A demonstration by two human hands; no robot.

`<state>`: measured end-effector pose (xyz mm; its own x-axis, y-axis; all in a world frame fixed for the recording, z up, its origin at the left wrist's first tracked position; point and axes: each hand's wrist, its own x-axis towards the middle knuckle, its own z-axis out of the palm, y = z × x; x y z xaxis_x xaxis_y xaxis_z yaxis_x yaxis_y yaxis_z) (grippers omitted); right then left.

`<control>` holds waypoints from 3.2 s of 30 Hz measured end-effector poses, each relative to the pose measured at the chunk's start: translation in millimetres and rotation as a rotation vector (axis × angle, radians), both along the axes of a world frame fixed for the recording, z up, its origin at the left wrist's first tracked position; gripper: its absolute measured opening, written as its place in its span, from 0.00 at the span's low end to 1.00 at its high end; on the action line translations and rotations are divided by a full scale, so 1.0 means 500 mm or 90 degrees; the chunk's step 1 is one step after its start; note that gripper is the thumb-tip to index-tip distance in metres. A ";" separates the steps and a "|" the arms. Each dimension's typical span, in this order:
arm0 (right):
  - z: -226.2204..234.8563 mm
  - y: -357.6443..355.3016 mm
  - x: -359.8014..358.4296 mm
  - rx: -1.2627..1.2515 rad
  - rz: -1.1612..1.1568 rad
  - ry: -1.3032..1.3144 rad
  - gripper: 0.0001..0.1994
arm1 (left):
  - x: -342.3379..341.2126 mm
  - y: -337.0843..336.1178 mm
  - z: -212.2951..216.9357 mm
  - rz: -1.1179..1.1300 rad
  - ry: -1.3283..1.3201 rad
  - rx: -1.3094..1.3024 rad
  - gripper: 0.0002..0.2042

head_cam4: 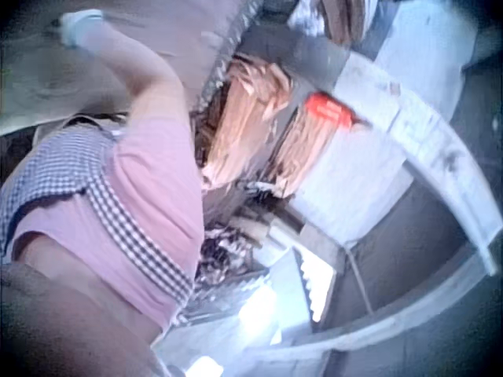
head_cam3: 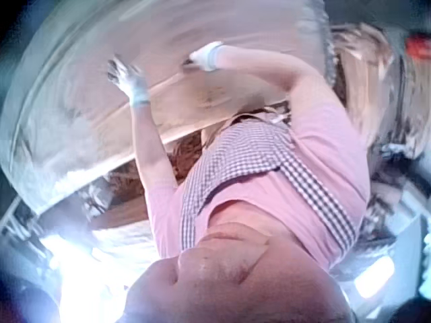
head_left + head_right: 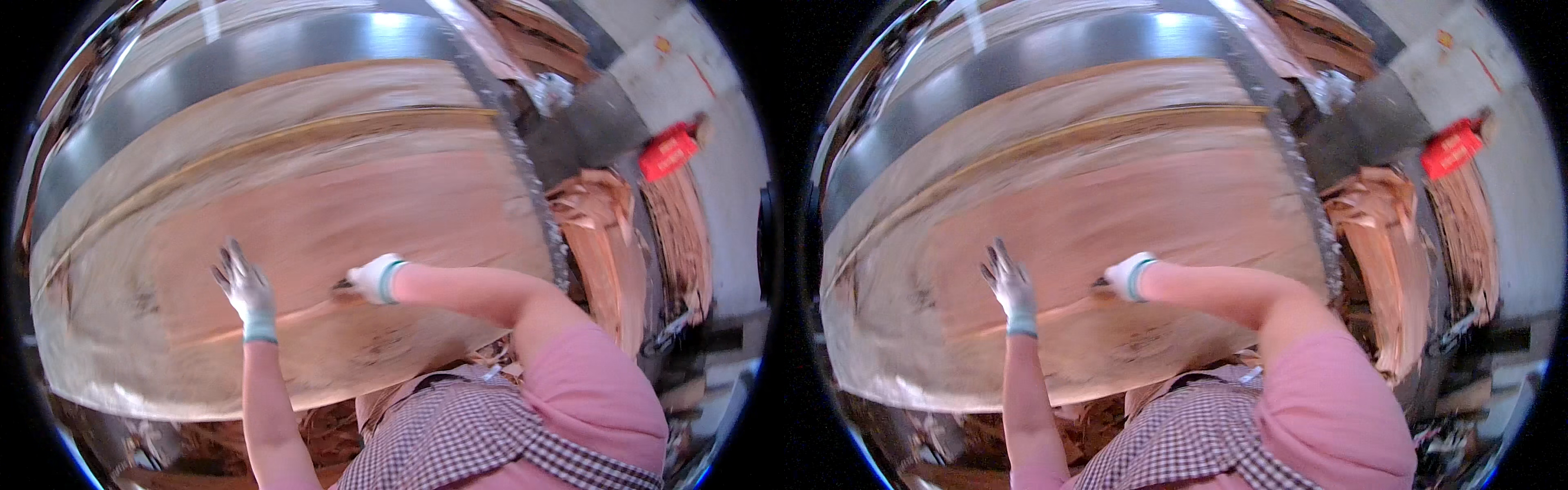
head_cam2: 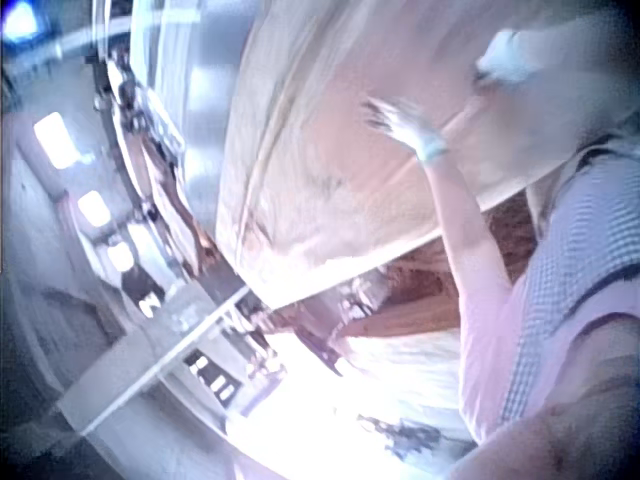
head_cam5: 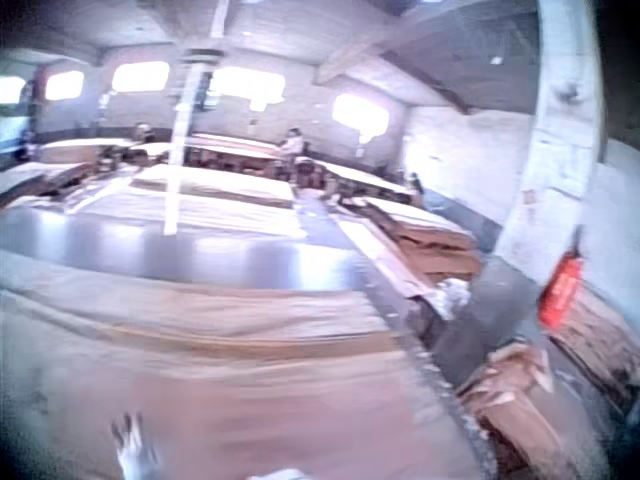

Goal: The person uses a hand tool to cut and shape pieces of wood veneer on a large work surface, then uses a long pole to gather scraps from the floor and continues trimming more veneer sheets.

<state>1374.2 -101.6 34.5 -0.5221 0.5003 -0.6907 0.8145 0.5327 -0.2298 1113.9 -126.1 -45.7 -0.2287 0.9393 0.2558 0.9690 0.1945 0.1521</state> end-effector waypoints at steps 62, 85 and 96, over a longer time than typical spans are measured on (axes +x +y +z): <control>-0.053 0.341 0.555 0.295 -0.219 -0.049 0.13 | 0.791 0.231 0.009 -0.310 -0.176 -0.140 0.32; -0.008 0.381 0.615 0.484 -0.342 0.100 0.07 | 0.810 0.215 -0.012 -0.265 -0.154 0.008 0.29; 0.373 0.060 0.436 0.482 -0.124 0.781 0.07 | 0.532 0.150 0.052 0.190 -1.549 0.301 0.24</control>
